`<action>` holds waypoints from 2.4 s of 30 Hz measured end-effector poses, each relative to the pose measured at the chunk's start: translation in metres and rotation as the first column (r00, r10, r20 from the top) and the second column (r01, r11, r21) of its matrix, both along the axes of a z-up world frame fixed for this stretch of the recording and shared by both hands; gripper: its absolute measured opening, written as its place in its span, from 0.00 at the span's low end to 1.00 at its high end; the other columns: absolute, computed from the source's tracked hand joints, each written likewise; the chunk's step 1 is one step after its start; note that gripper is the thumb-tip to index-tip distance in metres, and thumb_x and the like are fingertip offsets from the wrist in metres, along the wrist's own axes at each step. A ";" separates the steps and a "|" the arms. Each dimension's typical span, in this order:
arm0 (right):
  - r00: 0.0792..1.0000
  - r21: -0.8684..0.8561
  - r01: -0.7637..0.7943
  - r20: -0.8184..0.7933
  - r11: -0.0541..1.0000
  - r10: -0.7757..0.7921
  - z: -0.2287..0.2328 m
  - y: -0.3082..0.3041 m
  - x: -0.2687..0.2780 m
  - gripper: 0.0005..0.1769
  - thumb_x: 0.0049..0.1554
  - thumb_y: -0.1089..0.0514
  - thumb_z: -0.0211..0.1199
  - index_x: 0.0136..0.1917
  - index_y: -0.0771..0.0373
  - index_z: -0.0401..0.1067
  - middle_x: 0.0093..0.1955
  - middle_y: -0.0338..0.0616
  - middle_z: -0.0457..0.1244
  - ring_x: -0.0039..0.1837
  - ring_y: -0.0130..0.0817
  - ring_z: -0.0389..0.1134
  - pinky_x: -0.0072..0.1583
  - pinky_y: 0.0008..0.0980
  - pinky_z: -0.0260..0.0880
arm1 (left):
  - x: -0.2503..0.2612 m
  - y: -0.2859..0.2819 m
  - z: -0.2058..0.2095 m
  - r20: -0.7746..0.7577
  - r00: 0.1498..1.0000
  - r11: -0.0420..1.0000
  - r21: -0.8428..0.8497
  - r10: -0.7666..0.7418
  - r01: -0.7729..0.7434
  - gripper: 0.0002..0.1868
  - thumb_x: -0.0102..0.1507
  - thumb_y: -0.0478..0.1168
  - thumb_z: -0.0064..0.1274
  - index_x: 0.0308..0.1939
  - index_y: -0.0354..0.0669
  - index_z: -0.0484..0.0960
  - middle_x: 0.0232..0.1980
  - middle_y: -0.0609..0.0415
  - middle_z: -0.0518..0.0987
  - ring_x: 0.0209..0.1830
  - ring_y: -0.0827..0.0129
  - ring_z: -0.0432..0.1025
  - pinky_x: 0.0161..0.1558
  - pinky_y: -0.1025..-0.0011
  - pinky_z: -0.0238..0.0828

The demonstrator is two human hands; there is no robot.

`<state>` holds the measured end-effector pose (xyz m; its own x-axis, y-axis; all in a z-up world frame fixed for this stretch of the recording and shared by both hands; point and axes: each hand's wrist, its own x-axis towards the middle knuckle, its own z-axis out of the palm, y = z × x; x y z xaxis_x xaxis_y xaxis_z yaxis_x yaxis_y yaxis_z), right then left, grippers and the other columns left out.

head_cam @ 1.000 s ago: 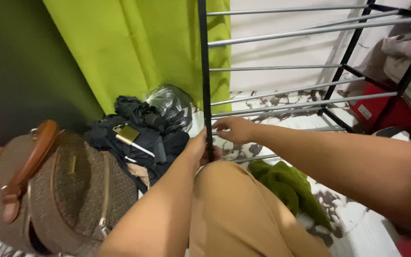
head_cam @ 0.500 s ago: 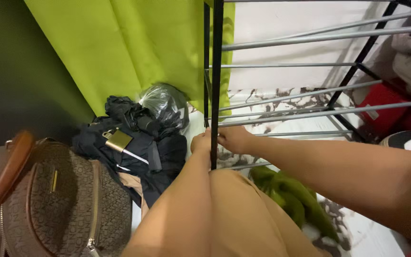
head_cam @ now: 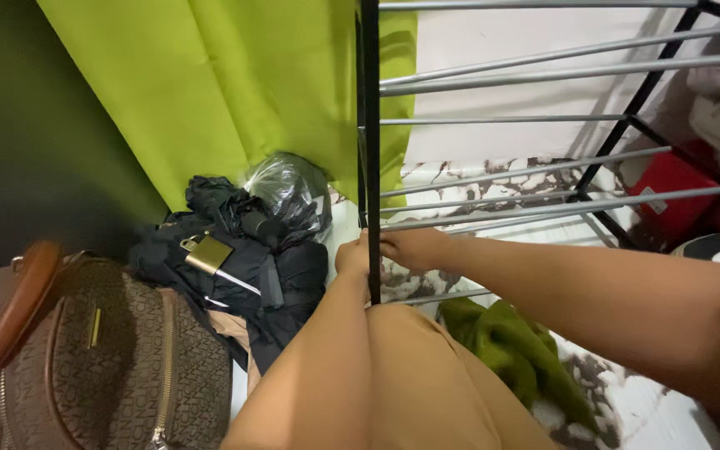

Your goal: The person assembles a black metal rack by inserting horizontal rods into side frames, then wipes the assembled rack with a green cloth. The person handles metal rods, the rack frame, and a cloth while sitting on the floor.

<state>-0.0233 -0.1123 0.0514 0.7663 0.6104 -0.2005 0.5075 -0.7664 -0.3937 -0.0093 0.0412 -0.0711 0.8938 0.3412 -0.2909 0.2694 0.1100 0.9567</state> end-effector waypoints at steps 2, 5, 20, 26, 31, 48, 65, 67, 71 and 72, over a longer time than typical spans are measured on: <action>0.989 -0.180 0.114 -0.068 0.977 -0.128 0.015 -0.024 0.007 0.32 0.66 0.31 0.38 0.65 0.44 0.76 0.46 0.51 0.71 0.44 0.48 0.73 0.50 0.46 0.77 | -0.005 0.020 -0.005 -0.122 0.993 0.992 -0.122 0.007 -0.022 0.28 0.69 0.58 0.46 0.31 0.36 0.83 0.18 0.53 0.69 0.14 0.65 0.64 0.19 0.62 0.64; 0.996 -0.295 0.087 0.039 0.952 -0.079 0.026 -0.047 0.020 0.36 0.65 0.27 0.31 0.64 0.37 0.78 0.48 0.51 0.71 0.51 0.46 0.72 0.56 0.47 0.74 | -0.013 0.044 -0.026 -0.047 0.996 0.901 -0.430 -0.080 0.052 0.24 0.67 0.57 0.48 0.33 0.40 0.83 0.15 0.57 0.62 0.11 0.67 0.56 0.15 0.65 0.56; 0.910 0.159 -0.227 0.387 0.961 0.151 -0.060 -0.015 0.054 0.31 0.51 0.55 0.64 0.68 0.62 0.68 0.67 0.68 0.59 0.68 0.63 0.60 0.66 0.53 0.62 | -0.007 0.042 -0.052 -0.104 0.983 0.912 -0.400 -0.149 0.096 0.16 0.67 0.41 0.44 0.31 0.33 0.78 0.21 0.49 0.71 0.17 0.60 0.66 0.23 0.62 0.66; 0.907 0.059 -0.159 0.403 0.986 0.122 -0.058 0.003 0.058 0.38 0.54 0.50 0.63 0.76 0.59 0.61 0.69 0.66 0.58 0.70 0.65 0.56 0.68 0.57 0.59 | -0.020 0.032 -0.014 -0.111 0.986 0.937 -0.340 -0.124 0.080 0.22 0.68 0.53 0.51 0.33 0.36 0.76 0.23 0.49 0.73 0.18 0.61 0.68 0.23 0.62 0.68; 0.945 -0.170 -0.037 0.315 0.985 0.090 -0.053 0.029 0.092 0.23 0.59 0.45 0.57 0.64 0.53 0.72 0.63 0.59 0.63 0.63 0.61 0.62 0.60 0.61 0.63 | -0.010 0.037 0.007 -0.109 0.987 0.981 -0.169 -0.117 0.097 0.23 0.66 0.54 0.48 0.36 0.35 0.81 0.29 0.50 0.77 0.24 0.61 0.72 0.26 0.58 0.69; 0.971 0.110 -0.065 0.235 0.992 0.037 -0.064 0.028 0.121 0.17 0.64 0.46 0.52 0.54 0.56 0.77 0.50 0.57 0.69 0.54 0.57 0.70 0.56 0.55 0.68 | 0.062 0.030 0.032 -0.072 0.992 0.943 0.310 -0.107 0.124 0.18 0.69 0.51 0.47 0.51 0.40 0.79 0.38 0.40 0.83 0.28 0.54 0.79 0.32 0.57 0.75; 0.949 0.239 0.003 0.305 0.971 -0.078 -0.063 0.016 0.119 0.15 0.61 0.47 0.53 0.54 0.49 0.77 0.49 0.50 0.70 0.55 0.52 0.70 0.58 0.60 0.62 | 0.054 0.024 0.060 -0.174 0.982 0.818 0.574 0.068 0.045 0.27 0.64 0.59 0.56 0.42 0.33 0.86 0.45 0.35 0.83 0.47 0.44 0.79 0.50 0.55 0.74; 0.953 0.303 0.020 0.284 0.953 -0.110 -0.062 0.020 0.112 0.15 0.61 0.46 0.54 0.54 0.48 0.78 0.48 0.50 0.70 0.54 0.52 0.70 0.58 0.60 0.63 | 0.050 0.022 0.068 -0.193 0.978 0.852 0.522 0.080 0.033 0.29 0.65 0.58 0.56 0.41 0.29 0.85 0.44 0.33 0.84 0.46 0.43 0.80 0.49 0.55 0.76; 0.946 0.392 -0.049 0.313 0.919 -0.083 -0.064 0.019 0.104 0.15 0.58 0.48 0.56 0.53 0.50 0.78 0.48 0.50 0.70 0.54 0.52 0.70 0.56 0.60 0.62 | 0.040 0.017 0.078 -0.276 0.957 0.876 0.479 0.089 0.057 0.30 0.64 0.59 0.56 0.41 0.28 0.85 0.46 0.33 0.85 0.47 0.45 0.82 0.49 0.55 0.77; 0.937 0.384 -0.074 0.342 0.920 -0.067 -0.064 0.019 0.104 0.15 0.57 0.50 0.55 0.52 0.51 0.79 0.48 0.49 0.71 0.55 0.51 0.70 0.55 0.62 0.58 | 0.038 0.017 0.079 -0.288 0.951 0.844 0.533 0.113 0.061 0.30 0.64 0.60 0.57 0.42 0.29 0.86 0.48 0.34 0.83 0.50 0.46 0.80 0.50 0.56 0.76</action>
<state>0.0806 -0.0934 -0.0128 0.7413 0.5875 0.3245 0.6665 -0.5875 -0.4589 0.0290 0.0586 0.0082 0.7825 0.5415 -0.3074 0.5532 -0.3780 0.7423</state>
